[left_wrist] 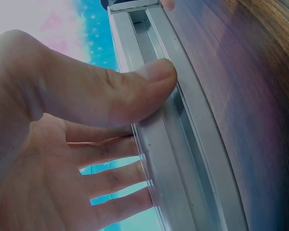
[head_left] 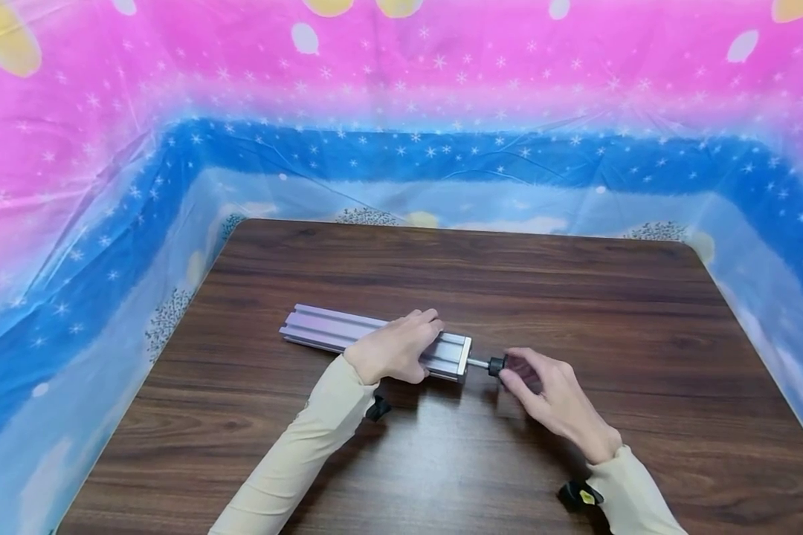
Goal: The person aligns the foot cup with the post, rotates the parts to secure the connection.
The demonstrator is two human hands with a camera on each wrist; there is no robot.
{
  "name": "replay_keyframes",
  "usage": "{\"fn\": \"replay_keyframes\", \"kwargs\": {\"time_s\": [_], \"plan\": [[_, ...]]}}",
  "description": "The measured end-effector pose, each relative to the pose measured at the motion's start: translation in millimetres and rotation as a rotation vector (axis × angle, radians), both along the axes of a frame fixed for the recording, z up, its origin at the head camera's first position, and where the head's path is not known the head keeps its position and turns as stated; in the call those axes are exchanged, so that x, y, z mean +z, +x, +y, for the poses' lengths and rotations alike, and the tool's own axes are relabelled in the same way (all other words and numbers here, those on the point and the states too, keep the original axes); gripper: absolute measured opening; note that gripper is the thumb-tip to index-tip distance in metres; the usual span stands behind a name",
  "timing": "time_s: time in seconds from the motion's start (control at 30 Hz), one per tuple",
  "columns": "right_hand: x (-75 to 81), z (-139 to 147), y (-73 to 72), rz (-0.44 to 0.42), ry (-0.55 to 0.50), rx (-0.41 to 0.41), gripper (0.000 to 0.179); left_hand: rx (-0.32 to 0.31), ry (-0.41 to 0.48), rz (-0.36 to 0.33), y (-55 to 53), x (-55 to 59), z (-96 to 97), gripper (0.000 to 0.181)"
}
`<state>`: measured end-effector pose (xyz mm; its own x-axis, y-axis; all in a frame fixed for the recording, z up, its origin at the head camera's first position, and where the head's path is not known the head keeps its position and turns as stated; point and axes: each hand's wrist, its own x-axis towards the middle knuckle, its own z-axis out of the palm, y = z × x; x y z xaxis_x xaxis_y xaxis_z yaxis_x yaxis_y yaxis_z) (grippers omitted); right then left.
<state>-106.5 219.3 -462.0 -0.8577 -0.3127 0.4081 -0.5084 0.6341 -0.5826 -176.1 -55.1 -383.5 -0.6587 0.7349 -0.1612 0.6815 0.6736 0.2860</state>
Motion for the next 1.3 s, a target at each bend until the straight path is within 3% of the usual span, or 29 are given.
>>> {"fn": "replay_keyframes", "kwargs": {"time_s": [0.1,0.17,0.3,0.4,0.63,0.93,1.17,1.3], "plan": [[-0.3,1.0,1.3,0.087,-0.016,0.048,0.061,0.000,-0.001,-0.002,-0.5,1.3,-0.2,0.058],[-0.6,0.7,0.7,0.160,-0.038,0.087,0.071,-0.001,0.001,-0.005,-0.7,2.0,-0.5,0.057],[-0.1,-0.8,-1.9,0.279,-0.092,0.131,0.066,0.000,0.007,-0.007,-0.7,2.4,-1.1,0.057],[0.3,-1.3,-2.7,0.304,-0.103,0.130,0.062,-0.001,0.006,-0.008,-0.7,2.5,-1.2,0.057],[0.2,-0.8,-0.5,0.216,-0.032,0.058,0.052,-0.004,0.000,0.011,-0.7,2.6,-1.0,0.056],[0.1,-3.6,-1.8,0.078,-0.006,-0.006,0.006,0.002,-0.009,0.003,1.0,3.4,-0.6,0.057],[1.1,-5.9,-3.0,0.000,-0.003,-0.035,0.020,0.004,-0.001,-0.003,1.5,3.0,-0.5,0.056],[2.1,-5.4,-2.3,0.004,0.025,-0.046,0.017,0.004,0.002,0.007,0.6,2.6,-1.1,0.057]]}}
